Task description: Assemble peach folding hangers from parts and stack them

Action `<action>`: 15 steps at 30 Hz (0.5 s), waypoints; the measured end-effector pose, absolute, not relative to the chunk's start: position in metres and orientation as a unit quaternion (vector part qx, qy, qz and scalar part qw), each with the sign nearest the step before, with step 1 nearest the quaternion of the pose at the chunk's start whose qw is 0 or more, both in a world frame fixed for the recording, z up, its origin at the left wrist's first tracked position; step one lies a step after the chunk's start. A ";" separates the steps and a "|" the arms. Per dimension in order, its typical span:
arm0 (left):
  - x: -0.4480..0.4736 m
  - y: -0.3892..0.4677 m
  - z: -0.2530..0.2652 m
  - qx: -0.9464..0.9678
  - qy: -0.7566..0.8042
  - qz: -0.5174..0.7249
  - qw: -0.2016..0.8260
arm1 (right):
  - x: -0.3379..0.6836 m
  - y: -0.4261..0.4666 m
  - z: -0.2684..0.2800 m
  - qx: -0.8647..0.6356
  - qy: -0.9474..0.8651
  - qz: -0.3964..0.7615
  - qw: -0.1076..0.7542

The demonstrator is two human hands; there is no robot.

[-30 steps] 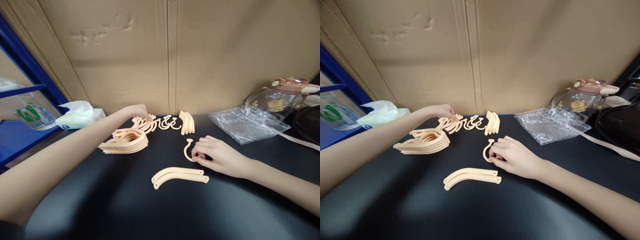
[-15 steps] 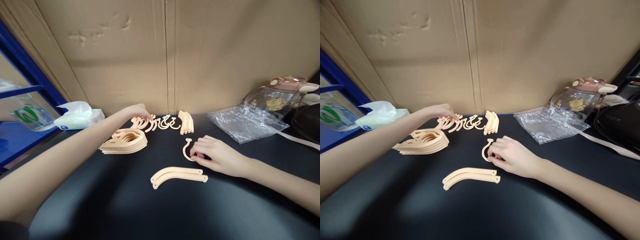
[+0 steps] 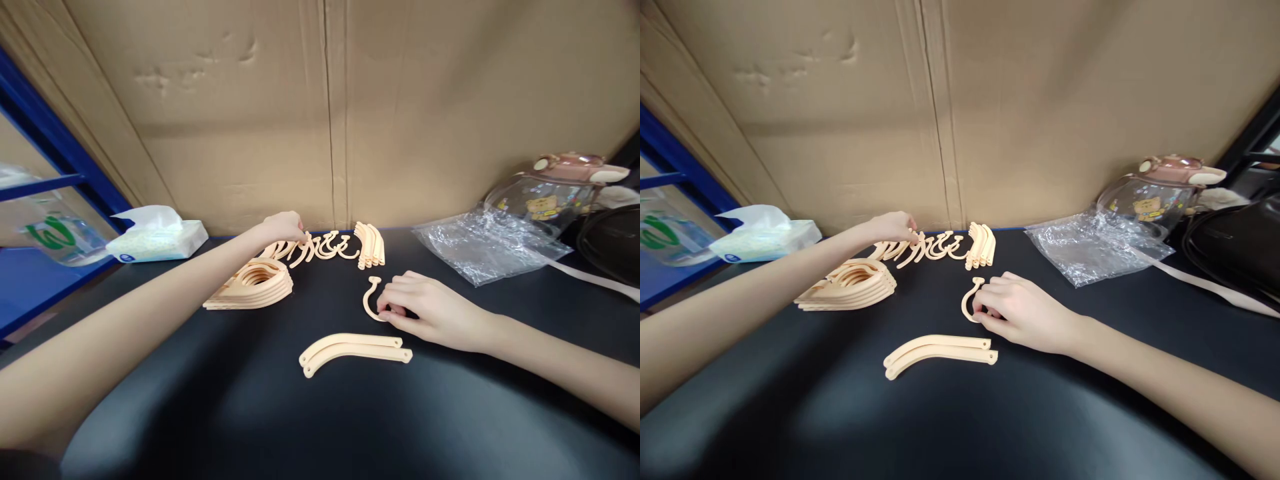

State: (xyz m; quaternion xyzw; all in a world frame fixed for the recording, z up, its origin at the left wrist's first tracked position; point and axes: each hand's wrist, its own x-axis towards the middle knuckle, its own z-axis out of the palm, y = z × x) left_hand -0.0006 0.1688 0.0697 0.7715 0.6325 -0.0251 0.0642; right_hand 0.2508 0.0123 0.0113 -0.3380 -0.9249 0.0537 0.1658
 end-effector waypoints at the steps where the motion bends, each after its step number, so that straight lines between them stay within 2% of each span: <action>1: 0.000 0.168 0.070 0.773 0.631 -0.025 0.066 | 0.251 0.012 0.011 -0.338 -0.925 0.053 0.166; 8: -0.001 0.170 0.073 0.777 0.619 0.009 0.111 | 0.250 0.013 0.012 -0.334 -0.927 0.047 0.167; 15: -0.001 0.149 0.099 0.803 0.565 0.045 0.183 | 0.251 0.011 0.012 -0.333 -0.926 0.049 0.170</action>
